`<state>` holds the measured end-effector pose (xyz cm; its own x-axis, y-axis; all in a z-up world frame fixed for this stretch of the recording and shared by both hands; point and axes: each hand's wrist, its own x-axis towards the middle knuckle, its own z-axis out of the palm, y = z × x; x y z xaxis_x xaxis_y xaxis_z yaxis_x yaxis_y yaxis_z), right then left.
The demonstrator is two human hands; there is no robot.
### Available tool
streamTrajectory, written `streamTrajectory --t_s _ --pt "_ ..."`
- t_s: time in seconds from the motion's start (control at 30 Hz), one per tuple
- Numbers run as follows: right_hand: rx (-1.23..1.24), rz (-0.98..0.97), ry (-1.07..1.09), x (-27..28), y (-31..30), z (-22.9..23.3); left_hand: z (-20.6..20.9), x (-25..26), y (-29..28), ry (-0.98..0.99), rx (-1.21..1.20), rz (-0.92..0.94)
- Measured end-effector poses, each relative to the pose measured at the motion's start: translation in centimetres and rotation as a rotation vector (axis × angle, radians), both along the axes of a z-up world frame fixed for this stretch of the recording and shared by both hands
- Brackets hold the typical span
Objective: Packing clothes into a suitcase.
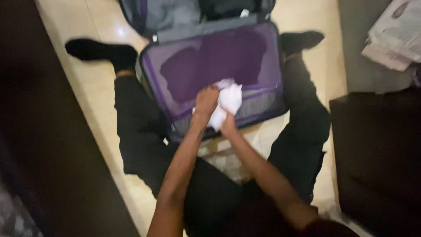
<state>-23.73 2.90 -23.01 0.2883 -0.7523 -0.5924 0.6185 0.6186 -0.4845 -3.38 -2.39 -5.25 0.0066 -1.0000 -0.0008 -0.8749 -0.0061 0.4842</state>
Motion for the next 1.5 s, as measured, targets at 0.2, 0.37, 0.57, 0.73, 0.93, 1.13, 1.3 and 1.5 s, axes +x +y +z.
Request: streamTrajectory --t_s 0.2,0.37,0.57,0.73,0.93,1.13,1.3,1.5 --pt "-0.115 0.054 -0.318 10.5 -9.3 5.9 5.7 -0.3 0.9 0.002 0.008 0.028" --pt "0.003 0.059 -0.239 13.3 -10.5 10.4 5.0 -0.2 1.1 0.022 0.237 0.017" --pt "0.132 -0.005 -0.125 11.6 -8.1 14.0 8.6 1.4 0.9 0.037 0.275 0.041" --pt "0.144 -0.011 -0.041 6.8 -7.6 10.0 10.6 2.3 -0.2 0.053 0.213 0.037" --pt "-0.351 0.002 0.601 4.9 -0.5 17.7 10.6 2.6 0.1 0.062 0.235 0.005" --pt "-1.266 0.497 1.593 9.2 -1.7 26.7 10.1 2.4 -0.6 0.024 0.154 0.011" --pt "-1.157 1.294 1.740 11.0 -4.4 17.8 9.6 1.5 0.2 -0.082 0.156 0.012" --pt "-1.571 0.995 2.094 13.0 -4.9 15.8 5.9 -0.6 1.3 -0.277 -0.167 0.081"
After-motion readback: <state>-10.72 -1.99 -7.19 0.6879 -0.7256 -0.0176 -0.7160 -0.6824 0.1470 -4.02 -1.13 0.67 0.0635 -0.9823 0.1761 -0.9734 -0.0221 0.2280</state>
